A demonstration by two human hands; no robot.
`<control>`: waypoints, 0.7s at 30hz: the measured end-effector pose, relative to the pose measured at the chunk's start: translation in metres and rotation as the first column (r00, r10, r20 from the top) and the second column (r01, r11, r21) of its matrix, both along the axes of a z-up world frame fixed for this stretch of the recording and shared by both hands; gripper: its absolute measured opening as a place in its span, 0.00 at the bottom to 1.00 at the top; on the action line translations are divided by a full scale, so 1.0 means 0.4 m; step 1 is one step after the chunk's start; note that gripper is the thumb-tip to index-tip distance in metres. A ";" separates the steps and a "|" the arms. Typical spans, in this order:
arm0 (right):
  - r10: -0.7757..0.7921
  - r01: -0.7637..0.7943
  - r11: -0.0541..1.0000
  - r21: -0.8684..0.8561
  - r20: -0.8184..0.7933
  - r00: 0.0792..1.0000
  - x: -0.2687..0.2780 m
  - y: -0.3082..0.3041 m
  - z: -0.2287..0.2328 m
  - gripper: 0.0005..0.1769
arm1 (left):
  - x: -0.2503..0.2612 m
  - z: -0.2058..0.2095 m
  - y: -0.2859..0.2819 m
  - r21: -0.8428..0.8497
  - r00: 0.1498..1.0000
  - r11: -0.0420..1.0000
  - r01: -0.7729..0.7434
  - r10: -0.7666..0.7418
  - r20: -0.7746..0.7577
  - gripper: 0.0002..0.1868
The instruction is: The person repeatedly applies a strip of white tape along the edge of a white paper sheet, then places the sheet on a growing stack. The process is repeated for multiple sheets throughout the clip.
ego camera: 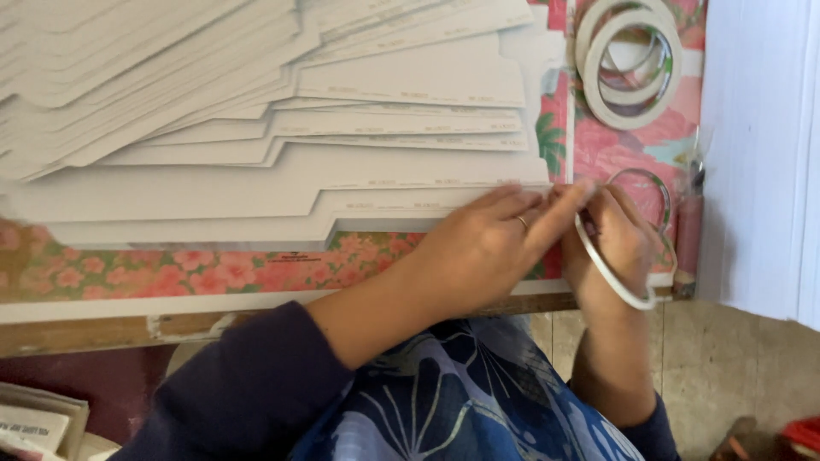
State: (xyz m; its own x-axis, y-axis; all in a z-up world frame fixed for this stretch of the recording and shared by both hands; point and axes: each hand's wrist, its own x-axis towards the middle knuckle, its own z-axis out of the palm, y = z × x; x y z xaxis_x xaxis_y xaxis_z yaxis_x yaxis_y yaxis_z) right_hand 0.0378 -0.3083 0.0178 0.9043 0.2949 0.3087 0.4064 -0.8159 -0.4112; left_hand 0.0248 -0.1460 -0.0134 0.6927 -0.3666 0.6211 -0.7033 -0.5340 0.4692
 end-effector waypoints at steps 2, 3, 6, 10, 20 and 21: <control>0.041 -0.042 0.999 0.027 0.056 0.998 0.019 -0.033 -0.004 0.03 | -0.013 0.033 0.048 0.156 0.993 0.982 -0.106 0.095 0.074 0.28; 0.067 -0.073 0.996 0.048 0.106 0.992 0.027 -0.050 -0.009 0.03 | -0.021 0.049 0.070 0.296 0.974 0.933 -0.205 0.165 0.154 0.31; -0.094 -0.045 0.951 0.306 0.425 0.900 0.011 0.009 0.015 0.11 | -0.062 0.127 0.209 0.200 0.932 0.917 -0.345 0.308 0.193 0.25; -0.064 -0.054 0.975 0.217 0.504 0.861 0.015 0.063 -0.006 0.10 | -0.075 0.113 0.354 0.407 0.812 0.705 -0.581 0.473 0.341 0.20; 0.128 -0.169 0.974 0.152 0.247 0.961 0.008 0.043 0.001 0.06 | -0.025 0.046 0.502 0.476 0.883 0.744 -0.469 0.408 0.231 0.25; 0.167 -0.198 0.970 0.144 0.202 0.965 0.006 0.037 -0.006 0.07 | -0.017 0.030 0.524 0.527 0.896 0.732 -0.432 0.413 0.160 0.30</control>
